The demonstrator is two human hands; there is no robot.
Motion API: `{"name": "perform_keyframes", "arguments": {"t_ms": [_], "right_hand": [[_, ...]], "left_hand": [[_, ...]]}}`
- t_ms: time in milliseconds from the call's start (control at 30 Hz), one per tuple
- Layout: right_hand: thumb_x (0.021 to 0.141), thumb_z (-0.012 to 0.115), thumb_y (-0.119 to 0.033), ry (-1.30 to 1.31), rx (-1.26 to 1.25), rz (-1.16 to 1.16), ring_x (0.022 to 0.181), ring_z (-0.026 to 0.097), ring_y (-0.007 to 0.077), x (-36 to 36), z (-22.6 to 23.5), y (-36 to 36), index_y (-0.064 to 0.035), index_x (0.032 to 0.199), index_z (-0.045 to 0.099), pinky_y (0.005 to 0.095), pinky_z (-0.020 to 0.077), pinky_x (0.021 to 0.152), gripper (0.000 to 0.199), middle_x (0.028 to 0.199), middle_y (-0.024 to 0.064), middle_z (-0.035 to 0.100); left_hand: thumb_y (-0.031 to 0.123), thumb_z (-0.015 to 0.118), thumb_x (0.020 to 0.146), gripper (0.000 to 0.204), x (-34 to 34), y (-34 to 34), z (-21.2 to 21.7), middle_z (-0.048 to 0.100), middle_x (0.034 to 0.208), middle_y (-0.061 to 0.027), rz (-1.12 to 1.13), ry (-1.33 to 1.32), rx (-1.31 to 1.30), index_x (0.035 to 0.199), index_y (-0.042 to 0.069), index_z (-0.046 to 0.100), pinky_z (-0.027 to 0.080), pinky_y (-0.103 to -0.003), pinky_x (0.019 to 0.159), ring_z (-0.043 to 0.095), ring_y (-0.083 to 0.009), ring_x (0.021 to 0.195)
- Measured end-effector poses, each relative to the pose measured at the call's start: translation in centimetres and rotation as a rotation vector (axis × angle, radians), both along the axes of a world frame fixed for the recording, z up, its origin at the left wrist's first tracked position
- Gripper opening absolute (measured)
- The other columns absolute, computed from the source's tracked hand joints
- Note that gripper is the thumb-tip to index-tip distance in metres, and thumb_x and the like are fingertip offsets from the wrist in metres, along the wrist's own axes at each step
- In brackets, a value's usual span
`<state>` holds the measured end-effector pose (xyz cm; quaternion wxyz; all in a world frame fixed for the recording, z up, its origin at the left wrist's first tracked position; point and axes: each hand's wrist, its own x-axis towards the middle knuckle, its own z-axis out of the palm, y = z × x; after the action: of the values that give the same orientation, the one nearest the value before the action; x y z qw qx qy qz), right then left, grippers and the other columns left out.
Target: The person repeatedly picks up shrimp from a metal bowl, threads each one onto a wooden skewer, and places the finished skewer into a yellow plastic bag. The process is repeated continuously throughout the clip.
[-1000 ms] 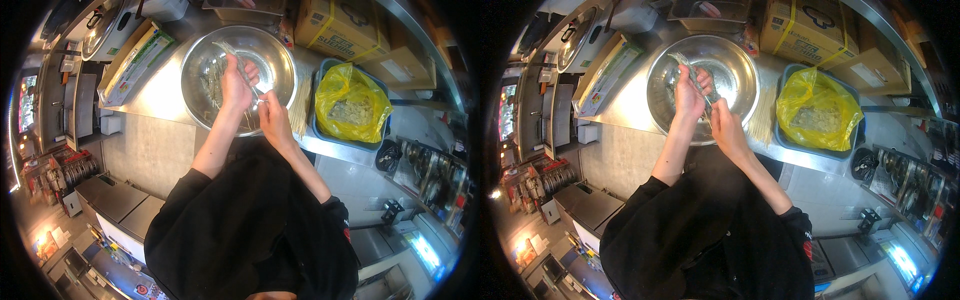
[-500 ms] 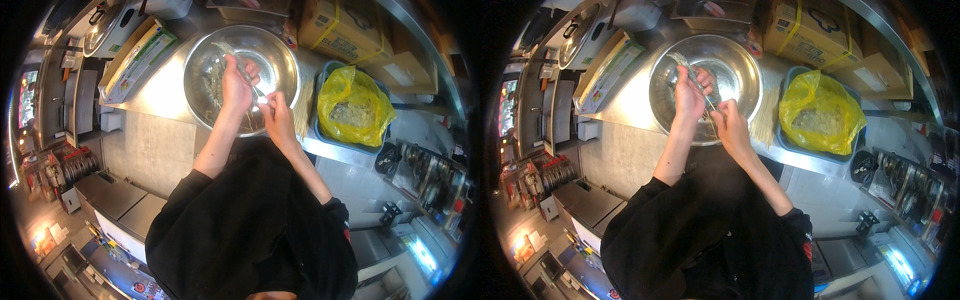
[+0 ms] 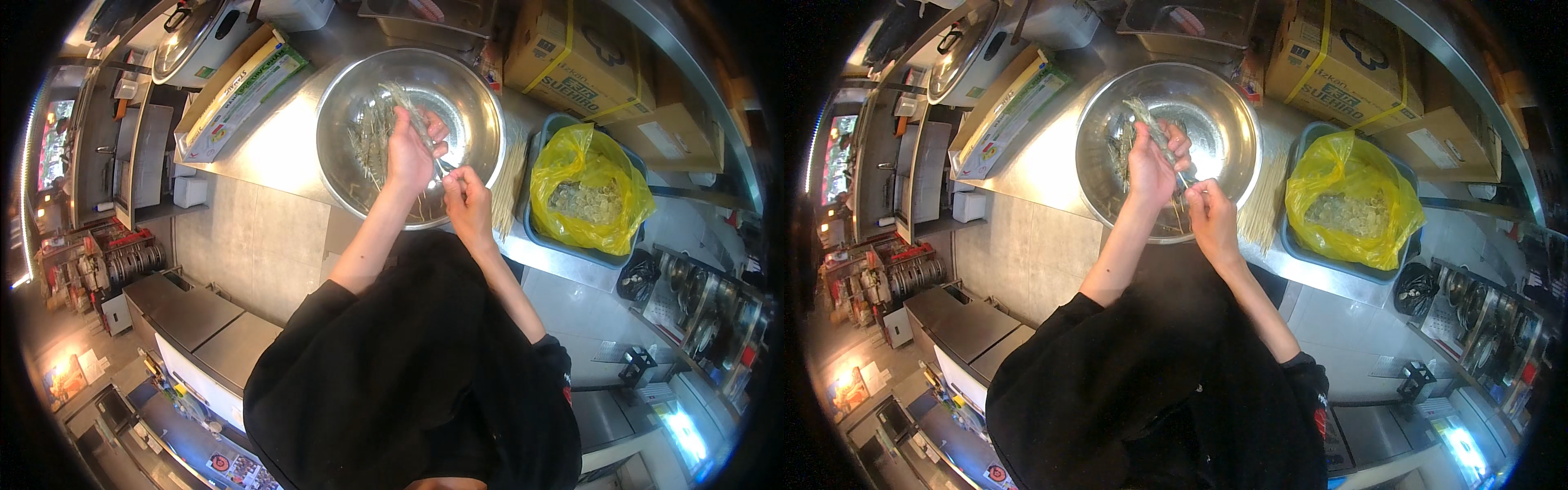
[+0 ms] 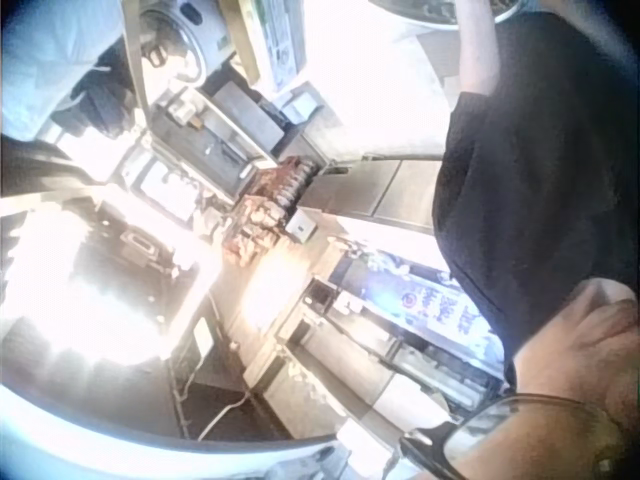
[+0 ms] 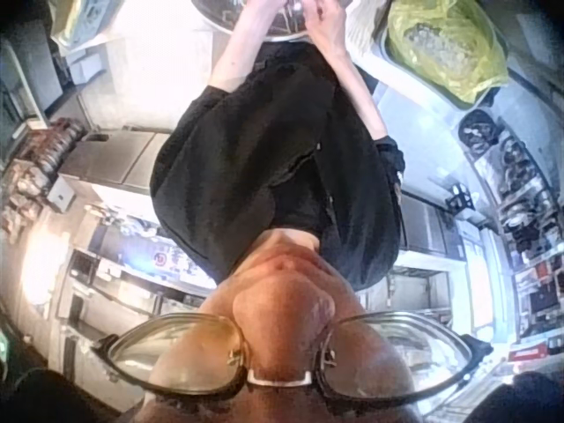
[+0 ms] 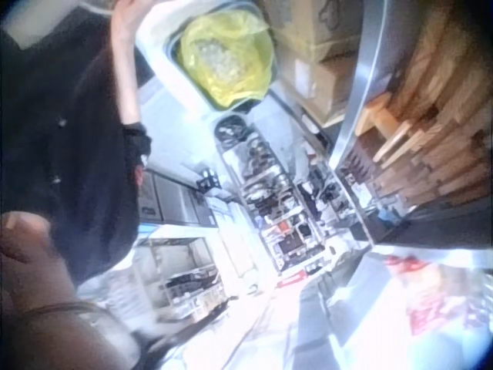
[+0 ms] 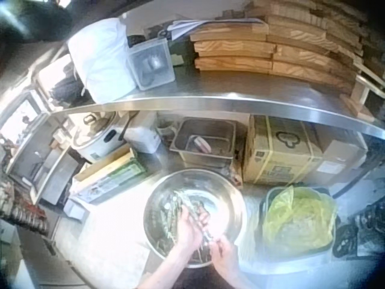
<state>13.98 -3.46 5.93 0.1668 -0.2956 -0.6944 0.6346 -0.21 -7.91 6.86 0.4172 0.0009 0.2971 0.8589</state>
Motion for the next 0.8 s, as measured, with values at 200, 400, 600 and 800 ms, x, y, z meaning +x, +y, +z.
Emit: {"name": "perform_keyframes", "arguments": {"t_ms": [200,400,600,800], "right_hand": [[0.097,0.058,-0.011,-0.062,0.071,0.040,0.052,0.047,0.0108,2.0,-0.5,0.0,-0.0012,0.092,0.057,0.0300,0.0357,0.049,0.011,0.061,0.0067,0.054],[0.097,0.058,-0.013,-0.003,0.061,0.038,0.053,0.044,0.0102,1.3,-2.1,0.0,-0.0002,0.091,0.057,0.0289,0.0369,0.051,0.014,0.060,0.0057,0.051],[0.097,0.056,-0.014,0.028,-0.050,0.002,0.054,0.047,0.0087,0.6,-2.3,0.3,-0.0001,0.091,0.058,0.0276,0.0378,0.051,0.015,0.060,0.0024,0.052],[0.098,0.054,-0.015,-0.021,0.003,0.021,0.052,0.047,0.0086,0.9,-1.3,0.2,-0.0004,0.089,0.059,0.0277,0.0367,0.050,0.017,0.058,0.0019,0.050]], "left_hand": [[0.059,0.029,0.102,0.043,-3.0,-0.9,-0.7,0.049,0.084,-0.0023,0.036,0.064,0.021,0.107,0.020,0.046,0.038,-0.030,0.057,0.050,-0.0175,0.077],[0.056,0.029,0.103,0.040,-3.1,-0.9,-2.3,0.043,0.081,-0.0001,-0.010,-0.013,0.116,0.106,0.021,0.046,0.030,-0.025,0.052,0.041,-0.0140,0.067],[0.056,0.031,0.102,0.039,-2.4,-0.3,-1.4,0.041,0.081,0.0005,0.012,0.008,0.066,0.106,0.021,0.047,0.031,-0.026,0.054,0.040,-0.0145,0.069],[0.058,0.034,0.101,0.040,-4.0,-0.4,-1.6,0.040,0.081,0.0005,0.062,0.036,0.078,0.106,0.020,0.047,0.031,-0.027,0.055,0.039,-0.0148,0.070]]}}
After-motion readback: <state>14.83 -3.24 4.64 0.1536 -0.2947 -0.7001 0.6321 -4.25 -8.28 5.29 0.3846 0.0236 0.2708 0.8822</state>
